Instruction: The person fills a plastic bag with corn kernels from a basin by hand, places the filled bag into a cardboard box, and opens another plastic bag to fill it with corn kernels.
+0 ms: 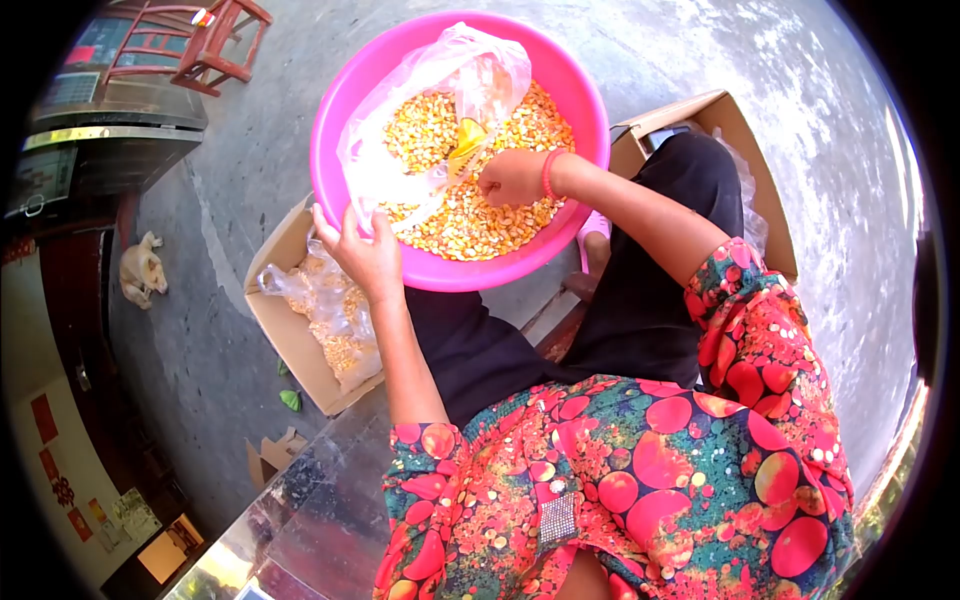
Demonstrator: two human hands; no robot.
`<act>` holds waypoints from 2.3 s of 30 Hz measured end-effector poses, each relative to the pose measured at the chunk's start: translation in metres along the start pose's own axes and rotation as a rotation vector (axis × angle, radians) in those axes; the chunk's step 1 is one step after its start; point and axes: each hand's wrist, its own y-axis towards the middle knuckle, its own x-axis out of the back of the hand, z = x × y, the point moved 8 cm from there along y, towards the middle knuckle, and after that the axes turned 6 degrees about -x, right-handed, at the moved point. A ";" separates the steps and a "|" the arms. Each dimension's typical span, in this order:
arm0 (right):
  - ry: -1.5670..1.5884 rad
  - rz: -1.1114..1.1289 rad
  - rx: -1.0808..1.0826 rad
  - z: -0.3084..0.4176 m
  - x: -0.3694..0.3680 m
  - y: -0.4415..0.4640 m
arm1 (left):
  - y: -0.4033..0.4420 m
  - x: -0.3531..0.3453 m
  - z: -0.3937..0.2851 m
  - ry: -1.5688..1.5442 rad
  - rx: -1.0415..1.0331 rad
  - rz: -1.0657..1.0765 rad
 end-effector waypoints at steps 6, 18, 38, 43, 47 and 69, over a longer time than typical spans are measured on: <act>0.599 0.204 -0.172 0.033 0.030 -0.016 | 0.000 0.003 -0.002 0.004 -0.018 -0.007; -0.249 -0.085 -0.054 0.033 0.035 -0.015 | 0.001 0.002 -0.003 0.012 -0.023 0.003; 0.185 0.301 -0.184 0.010 -0.008 -0.016 | 0.001 0.002 -0.004 0.007 -0.018 0.005; 0.781 0.098 -0.047 0.043 0.030 0.002 | 0.001 0.003 -0.003 0.013 -0.031 0.005; 0.809 -0.463 0.042 0.040 0.085 0.001 | 0.000 0.002 -0.003 0.014 -0.031 0.008; 0.079 0.135 -0.056 0.008 -0.016 -0.003 | 0.001 0.002 -0.003 0.016 -0.011 0.007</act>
